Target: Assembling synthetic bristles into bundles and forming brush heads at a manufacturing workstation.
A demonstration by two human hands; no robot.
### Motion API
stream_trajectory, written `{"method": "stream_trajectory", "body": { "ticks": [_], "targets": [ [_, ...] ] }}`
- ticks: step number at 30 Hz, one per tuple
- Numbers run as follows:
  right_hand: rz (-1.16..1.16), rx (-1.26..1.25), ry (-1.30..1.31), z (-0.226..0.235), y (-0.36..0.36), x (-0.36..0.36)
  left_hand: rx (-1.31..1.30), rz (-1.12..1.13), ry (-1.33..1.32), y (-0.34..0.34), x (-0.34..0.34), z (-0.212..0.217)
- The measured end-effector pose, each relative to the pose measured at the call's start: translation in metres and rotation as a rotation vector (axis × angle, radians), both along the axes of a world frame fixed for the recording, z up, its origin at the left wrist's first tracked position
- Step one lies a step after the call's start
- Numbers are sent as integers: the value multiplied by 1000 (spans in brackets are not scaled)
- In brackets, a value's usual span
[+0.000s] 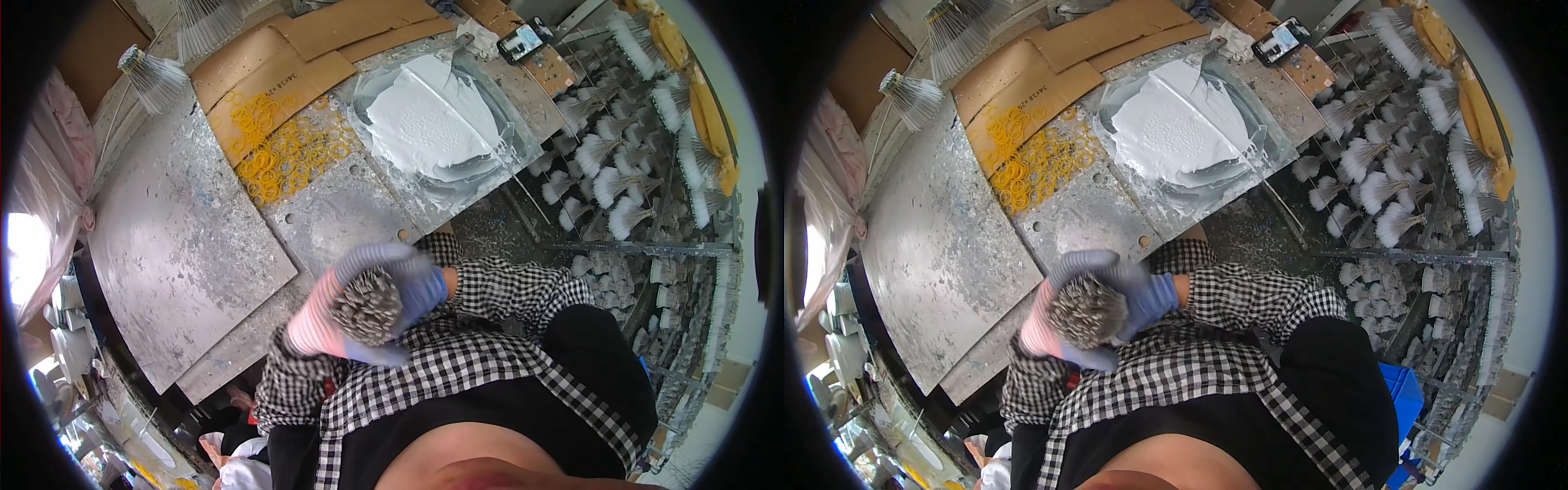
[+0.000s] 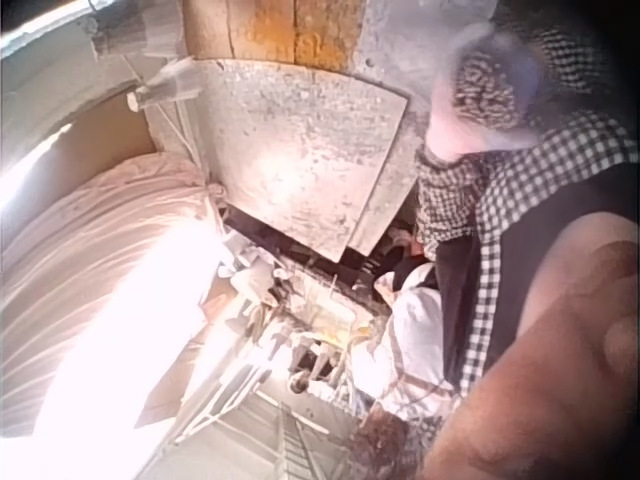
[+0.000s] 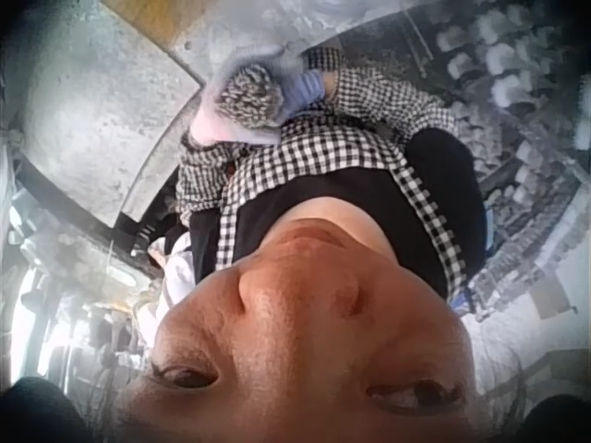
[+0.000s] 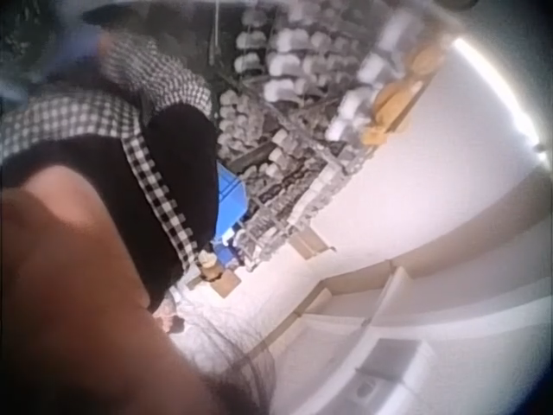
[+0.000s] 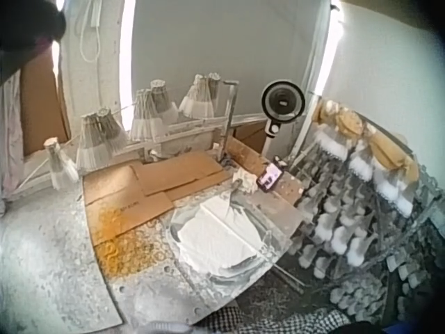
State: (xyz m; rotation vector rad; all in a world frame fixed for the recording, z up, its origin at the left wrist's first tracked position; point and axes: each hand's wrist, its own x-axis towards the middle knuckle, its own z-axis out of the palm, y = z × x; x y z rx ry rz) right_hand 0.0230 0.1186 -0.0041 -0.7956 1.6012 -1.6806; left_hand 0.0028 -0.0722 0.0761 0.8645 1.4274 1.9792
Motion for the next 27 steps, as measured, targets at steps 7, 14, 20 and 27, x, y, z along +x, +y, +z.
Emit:
{"method": "stream_trajectory", "body": {
  "ticks": [7,14,20,27],
  "targets": [
    [-38,82,516,36,5,-53,-36,336,443,6,5,6],
    [-452,-108,210,-55,-33,-60,-91,820,543,26,-27,-91],
    [-499,519,946,-58,-18,-67,-212,781,1,27,-23,-81],
    [-436,26,200,-1,-21,-45,351,789,-161,34,-13,-56]
  ]
}}
